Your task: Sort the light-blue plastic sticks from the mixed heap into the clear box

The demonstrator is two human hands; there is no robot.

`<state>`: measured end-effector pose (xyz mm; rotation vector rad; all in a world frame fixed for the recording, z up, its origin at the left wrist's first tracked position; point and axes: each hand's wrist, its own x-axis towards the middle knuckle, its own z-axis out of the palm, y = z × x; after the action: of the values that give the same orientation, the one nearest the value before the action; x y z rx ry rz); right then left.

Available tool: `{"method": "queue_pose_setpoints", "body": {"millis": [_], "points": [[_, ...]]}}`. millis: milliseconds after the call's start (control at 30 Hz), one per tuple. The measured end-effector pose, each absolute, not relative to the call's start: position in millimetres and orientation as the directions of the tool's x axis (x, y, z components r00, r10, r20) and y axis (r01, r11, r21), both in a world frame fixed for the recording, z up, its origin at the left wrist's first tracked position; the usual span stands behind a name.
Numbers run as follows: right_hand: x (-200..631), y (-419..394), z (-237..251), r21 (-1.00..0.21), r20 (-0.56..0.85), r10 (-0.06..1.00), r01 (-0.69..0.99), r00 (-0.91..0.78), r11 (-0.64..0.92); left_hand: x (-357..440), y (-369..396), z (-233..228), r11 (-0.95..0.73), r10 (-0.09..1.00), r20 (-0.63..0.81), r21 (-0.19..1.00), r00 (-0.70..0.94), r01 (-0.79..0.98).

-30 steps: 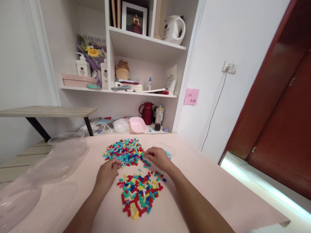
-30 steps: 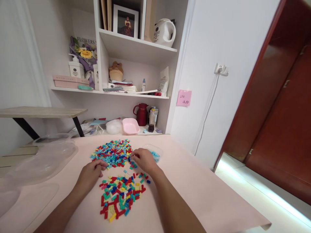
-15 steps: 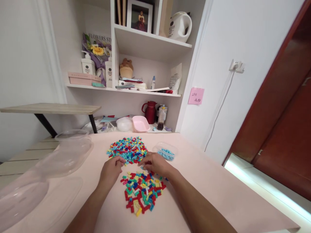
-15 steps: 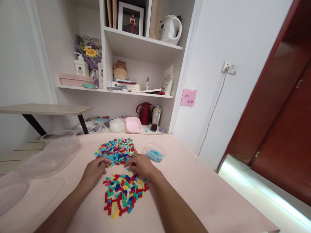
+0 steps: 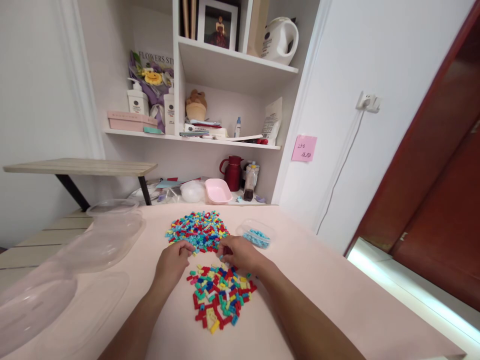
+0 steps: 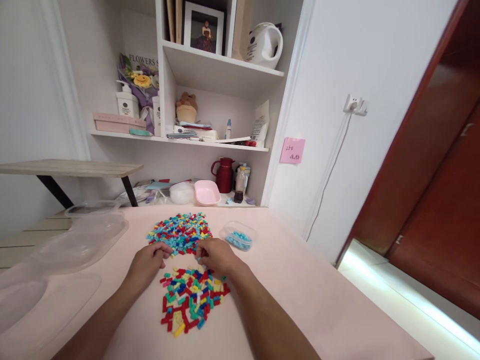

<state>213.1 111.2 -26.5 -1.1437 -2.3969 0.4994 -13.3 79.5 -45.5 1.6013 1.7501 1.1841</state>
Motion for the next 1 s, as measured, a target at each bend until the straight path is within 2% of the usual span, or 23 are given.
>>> {"method": "queue_pose_setpoints", "body": {"millis": [367, 467, 567, 767, 900, 1000], "points": [[212.0, 109.0, -21.4, -0.474, 0.177, 0.813, 0.676, -0.554, 0.564, -13.8, 79.6, -45.4, -0.062, 0.959, 0.199, 0.840, -0.200, 0.539], [211.8, 109.5, -21.5, -0.435, 0.226, 0.802, 0.679, -0.553, 0.591, -13.6, 78.6, -43.5, -0.065, 0.959, 0.202, 0.838, -0.197, 0.542], [215.2, 111.1, -18.9, -0.421, 0.348, 0.791, 0.670, -0.504, 0.612, -13.1, 78.3, -42.2, -0.065, 0.960, 0.202, 0.837, -0.196, 0.544], [236.3, 117.4, -7.3, -0.505, 0.640, 0.747, 0.635, -0.179, 0.585, -12.3, 78.7, -42.2, -0.061, 0.961, 0.196, 0.839, -0.196, 0.540], [253.2, 120.9, -3.7, -0.562, 0.678, 0.730, 0.701, 0.086, 0.439, -11.5, 78.3, -41.8, -0.062, 0.958, 0.202, 0.841, -0.206, 0.538], [262.9, 122.5, -3.4, -0.588, 0.668, 0.711, 0.740, 0.217, 0.326, -11.3, 78.2, -41.8, -0.056, 0.956, 0.201, 0.840, -0.214, 0.540]]}}
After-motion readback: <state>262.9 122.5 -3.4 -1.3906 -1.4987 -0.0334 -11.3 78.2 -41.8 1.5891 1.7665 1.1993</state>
